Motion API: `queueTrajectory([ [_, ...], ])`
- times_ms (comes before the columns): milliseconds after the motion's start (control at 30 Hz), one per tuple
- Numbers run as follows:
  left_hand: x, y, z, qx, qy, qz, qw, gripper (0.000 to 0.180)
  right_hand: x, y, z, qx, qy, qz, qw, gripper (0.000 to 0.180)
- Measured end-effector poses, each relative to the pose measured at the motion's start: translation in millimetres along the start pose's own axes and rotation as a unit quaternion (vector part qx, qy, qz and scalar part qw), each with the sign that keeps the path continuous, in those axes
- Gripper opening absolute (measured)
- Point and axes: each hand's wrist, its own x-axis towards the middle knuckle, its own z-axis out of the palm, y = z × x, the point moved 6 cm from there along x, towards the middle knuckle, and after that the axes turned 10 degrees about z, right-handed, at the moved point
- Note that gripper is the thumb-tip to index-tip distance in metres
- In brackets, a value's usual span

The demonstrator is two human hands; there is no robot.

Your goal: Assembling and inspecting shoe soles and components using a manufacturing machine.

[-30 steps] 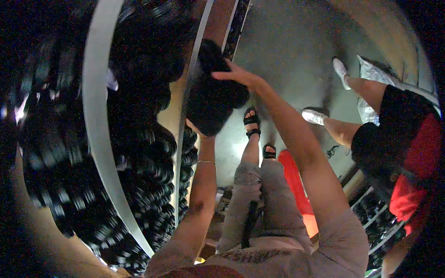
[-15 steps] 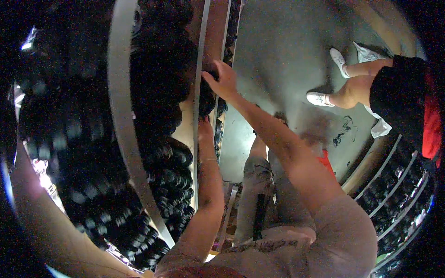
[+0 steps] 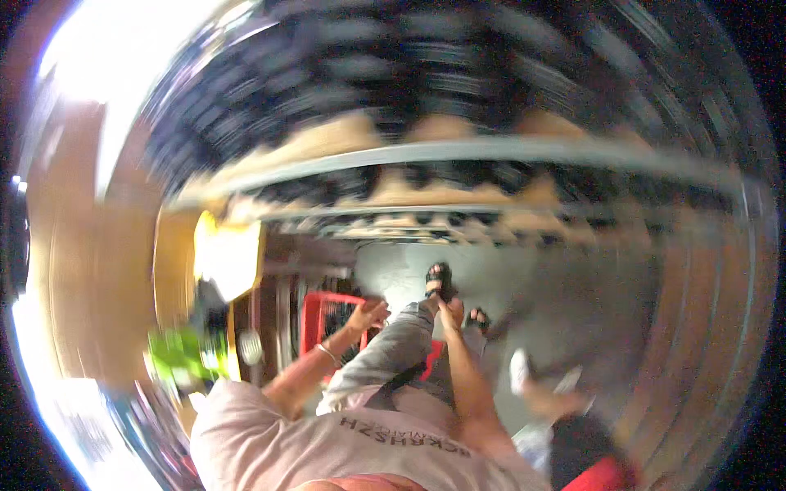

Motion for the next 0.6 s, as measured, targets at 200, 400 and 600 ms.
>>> queueTrajectory([
  [200,-68.5,38.5,-225.2,0.121,0.396,0.168,0.895,0.059,42.8,-8.2,27.9,-0.047,-0.010,-0.019,0.999,0.053],
  [400,-225.0,-13.6,-484.8,0.063,0.803,0.178,0.565,0.038,-40.6,-117.2,242.5,-0.231,-0.157,-0.114,0.953,0.042],
  [600,-223.6,-127.0,-640.9,-0.199,0.805,0.071,0.554,0.047,-164.5,-166.3,578.2,-0.291,-0.451,-0.204,0.819,0.041],
])
